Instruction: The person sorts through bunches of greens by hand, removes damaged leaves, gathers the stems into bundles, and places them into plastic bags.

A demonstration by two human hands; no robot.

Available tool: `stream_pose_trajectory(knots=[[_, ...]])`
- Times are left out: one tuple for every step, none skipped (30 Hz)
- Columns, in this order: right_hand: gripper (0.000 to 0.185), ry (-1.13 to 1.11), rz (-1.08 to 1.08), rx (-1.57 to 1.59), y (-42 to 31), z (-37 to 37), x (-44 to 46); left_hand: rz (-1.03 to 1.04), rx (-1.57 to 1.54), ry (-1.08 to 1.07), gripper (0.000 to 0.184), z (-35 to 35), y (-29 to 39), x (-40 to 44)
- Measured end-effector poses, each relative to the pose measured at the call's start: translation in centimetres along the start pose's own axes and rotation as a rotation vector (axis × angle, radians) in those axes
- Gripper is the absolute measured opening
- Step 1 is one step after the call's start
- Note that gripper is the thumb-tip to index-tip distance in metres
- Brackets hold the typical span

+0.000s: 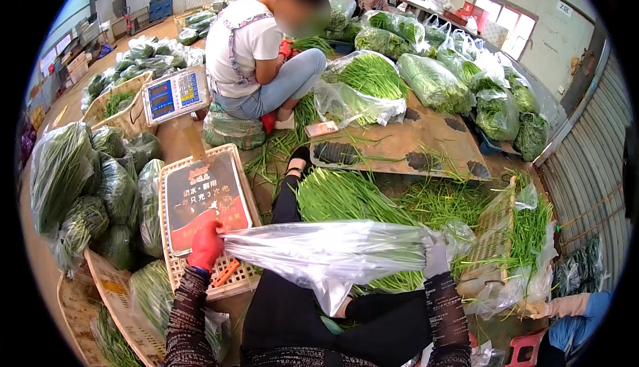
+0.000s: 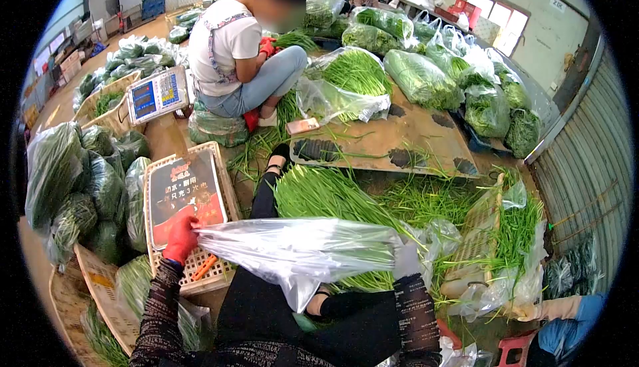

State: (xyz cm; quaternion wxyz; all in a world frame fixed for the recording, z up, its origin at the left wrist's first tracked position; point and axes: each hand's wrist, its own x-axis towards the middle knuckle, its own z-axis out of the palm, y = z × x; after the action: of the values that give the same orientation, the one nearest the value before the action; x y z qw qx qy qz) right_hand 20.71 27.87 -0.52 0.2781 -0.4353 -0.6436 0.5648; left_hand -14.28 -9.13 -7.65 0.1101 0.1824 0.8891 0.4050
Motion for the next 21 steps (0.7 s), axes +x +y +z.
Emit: stream_pose_trajectory(knots=[[0.024,-0.001,0.003,-0.003,-1.1,0.6,-1.1,0.23,0.057,0.051,0.047,-0.1,-0.4,-0.1],[0.024,-0.075,0.105,0.064,-2.4,1.1,-2.0,0.267,-0.015,-0.001,0.061,-0.8,2.0,-0.5],[0.024,-0.148,0.21,0.131,-3.0,1.3,-2.4,0.304,-0.084,-0.057,0.075,-1.9,6.0,-1.5],[0.025,-0.287,0.243,0.038,-1.5,0.4,-1.6,0.467,-0.21,-0.083,0.079,-2.2,9.2,-2.4],[0.036,-0.347,0.096,-0.126,-3.3,1.6,-2.9,0.624,-0.338,-0.112,0.083,-2.0,12.1,-3.5],[0.041,-0.381,0.022,-0.212,-3.9,3.3,-3.9,0.698,-0.322,-0.212,0.083,-1.7,15.1,-5.0],[0.046,-0.408,-0.055,-0.296,-4.4,4.9,-5.0,0.778,-0.306,-0.306,0.083,-0.9,17.6,-6.0],[0.045,-0.435,-0.15,-0.179,-3.3,6.1,-5.2,0.894,-0.221,-0.359,0.082,0.3,19.3,-6.4],[0.045,-0.446,-0.202,-0.129,-4.0,6.5,-5.6,1.009,-0.136,-0.408,0.082,1.2,20.6,-6.7],[0.044,-0.46,-0.254,-0.079,-5.2,7.2,-6.2,1.03,-0.181,-0.45,0.076,1.7,21.4,-6.7],[0.041,-0.534,-0.122,-0.042,-7.5,7.0,-7.2,1.034,-0.193,-0.444,0.076,1.8,21.5,-6.3],[0.038,-0.602,0.017,0.002,-9.4,7.0,-8.0,0.937,-0.374,-0.501,0.074,1.9,21.3,-5.7],[0.038,-0.597,0.022,0.0,-10.0,6.4,-8.0,0.831,-0.549,-0.56,0.072,1.9,21.2,-5.4],[0.029,-0.507,0.088,-0.1,-10.5,5.3,-7.8,0.771,-0.65,-0.532,0.067,1.9,21.5,-5.3],[0.019,-0.418,0.15,-0.201,-10.8,4.5,-7.6,0.772,-0.653,-0.531,0.067,1.9,20.9,-4.9],[0.022,-0.338,0.112,-0.181,-10.6,4.0,-7.4,0.839,-0.32,-0.523,0.066,1.8,19.5,-4.0],[0.022,-0.34,0.105,-0.185,-9.8,3.1,-6.8,0.89,0.015,-0.503,0.065,1.5,18.0,-3.1],[0.023,-0.329,0.143,-0.089,-8.7,2.1,-6.0,0.914,0.23,-0.534,0.063,0.6,15.7,-2.1],[0.023,-0.317,0.184,0.008,-8.1,1.2,-5.7,0.929,0.445,-0.566,0.061,-0.2,13.8,-1.6],[0.022,-0.318,0.199,-0.057,-7.9,0.5,-5.7,0.626,0.771,-0.6,0.064,-1.4,14.1,-1.4],[0.022,-0.32,0.199,-0.057,-7.6,0.5,-5.6,0.299,1.078,-0.618,0.067,-2.7,14.7,-1.3]])
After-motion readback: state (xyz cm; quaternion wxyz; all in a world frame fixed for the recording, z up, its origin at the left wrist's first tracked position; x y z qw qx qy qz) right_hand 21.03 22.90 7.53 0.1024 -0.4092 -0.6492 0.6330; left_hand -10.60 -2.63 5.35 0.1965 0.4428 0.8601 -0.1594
